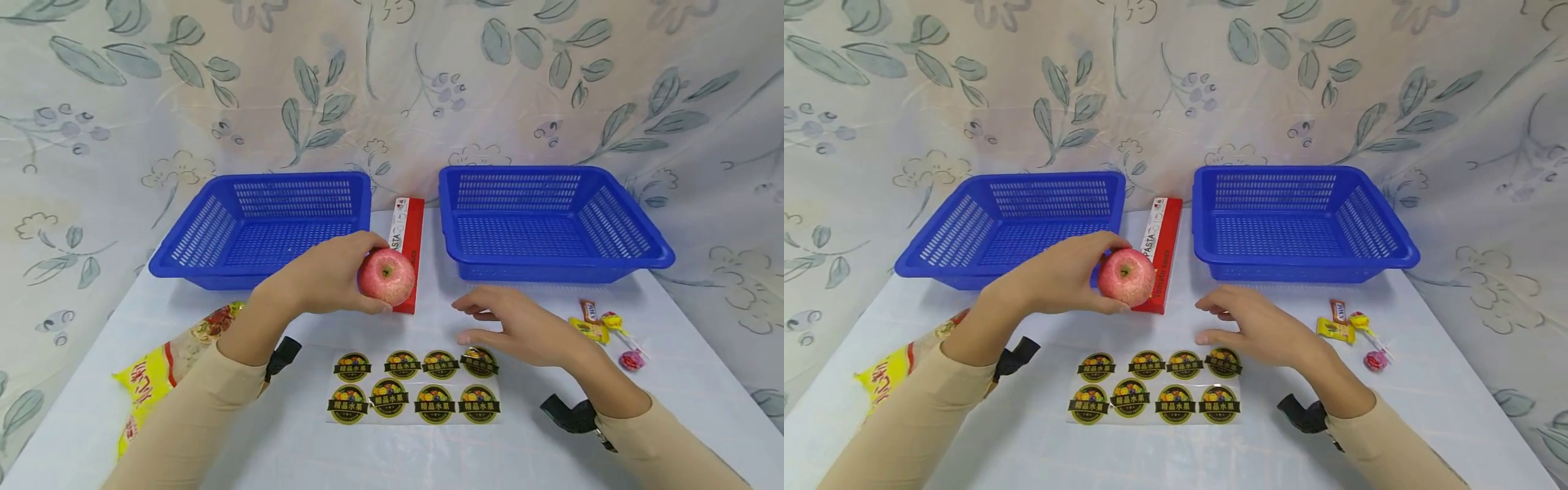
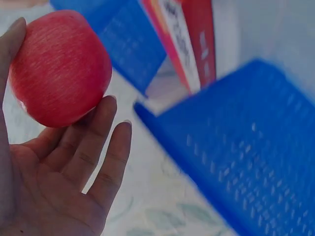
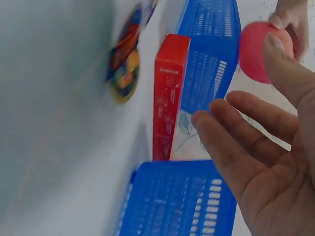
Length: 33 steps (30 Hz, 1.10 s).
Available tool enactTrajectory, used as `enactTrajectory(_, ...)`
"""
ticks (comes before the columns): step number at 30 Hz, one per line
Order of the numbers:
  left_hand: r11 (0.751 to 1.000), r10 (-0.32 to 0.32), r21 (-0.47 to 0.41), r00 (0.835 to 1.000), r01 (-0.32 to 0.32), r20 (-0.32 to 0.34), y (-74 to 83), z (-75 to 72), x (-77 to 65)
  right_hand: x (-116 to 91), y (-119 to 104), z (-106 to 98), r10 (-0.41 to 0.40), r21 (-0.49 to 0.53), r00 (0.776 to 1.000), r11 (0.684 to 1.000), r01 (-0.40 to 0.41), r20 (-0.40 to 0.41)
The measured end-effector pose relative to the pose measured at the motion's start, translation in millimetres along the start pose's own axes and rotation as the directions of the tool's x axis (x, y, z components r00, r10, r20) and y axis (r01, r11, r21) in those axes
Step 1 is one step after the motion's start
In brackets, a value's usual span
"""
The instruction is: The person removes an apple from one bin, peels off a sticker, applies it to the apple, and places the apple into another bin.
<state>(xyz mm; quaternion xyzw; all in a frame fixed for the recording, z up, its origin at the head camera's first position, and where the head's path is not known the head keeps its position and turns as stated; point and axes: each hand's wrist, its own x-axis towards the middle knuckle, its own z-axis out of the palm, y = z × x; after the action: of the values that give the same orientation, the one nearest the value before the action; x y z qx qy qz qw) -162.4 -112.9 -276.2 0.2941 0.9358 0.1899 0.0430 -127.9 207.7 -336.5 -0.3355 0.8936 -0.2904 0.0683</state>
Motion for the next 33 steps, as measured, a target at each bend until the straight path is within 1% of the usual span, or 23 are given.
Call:
enactTrajectory(2, 1.0, 0.014, 0.008, 1.0, -0.014, 0.024, 3.4, 10.2, 3.5, -5, 5, 1, -0.005, 0.015, 1.0, 1.0, 0.006, -0.017)
enactTrajectory(6, 0.999, 0.035, 0.031, 0.997, -0.037, 0.075, 12.9, 28.2, 9.1, -11, 15, 4, 0.002, 0.089, 0.998, 0.996, 0.003, -0.055)
enactTrajectory(9, 0.996, 0.074, 0.041, 0.993, -0.079, 0.097, 20.4, 38.9, 13.4, -11, 21, 7, 0.007, 0.141, 0.997, 0.99, 0.004, -0.074)
enactTrajectory(11, 0.992, 0.113, 0.043, 0.988, -0.118, 0.103, 24.5, 44.9, 16.6, -9, 22, 8, 0.003, 0.159, 0.996, 0.987, 0.01, -0.086)
enactTrajectory(13, 0.987, 0.151, 0.035, 0.983, -0.156, 0.106, 28.3, 50.0, 19.7, -7, 22, 9, -0.004, 0.176, 0.996, 0.984, 0.021, -0.095)
enactTrajectory(16, 0.982, 0.185, 0.007, 0.976, -0.187, 0.117, 32.9, 57.0, 23.4, -3, 21, 10, -0.022, 0.206, 0.995, 0.978, 0.043, -0.101)
enactTrajectory(21, 0.979, 0.205, -0.047, 0.972, -0.2, 0.118, 36.3, 67.5, 29.8, 2, 25, 11, -0.048, 0.241, 0.995, 0.968, 0.069, -0.093)
enactTrajectory(24, 0.976, 0.212, -0.078, 0.972, -0.205, 0.105, 35.8, 74.2, 34.8, 3, 30, 11, -0.038, 0.282, 0.996, 0.958, 0.058, -0.075)
enactTrajectory(27, 0.971, 0.221, -0.117, 0.969, -0.208, 0.108, 35.0, 80.5, 41.1, 2, 36, 9, -0.017, 0.303, 0.998, 0.952, 0.034, -0.061)
enactTrajectory(30, 0.972, 0.213, -0.122, 0.969, -0.198, 0.125, 33.9, 84.9, 45.3, 0, 42, 8, -0.014, 0.302, 0.998, 0.953, 0.032, -0.062)
enactTrajectory(33, 0.979, 0.195, -0.083, 0.97, -0.184, 0.143, 33.9, 87.2, 48.4, 0, 48, 8, -0.024, 0.296, 0.998, 0.954, 0.041, -0.062)
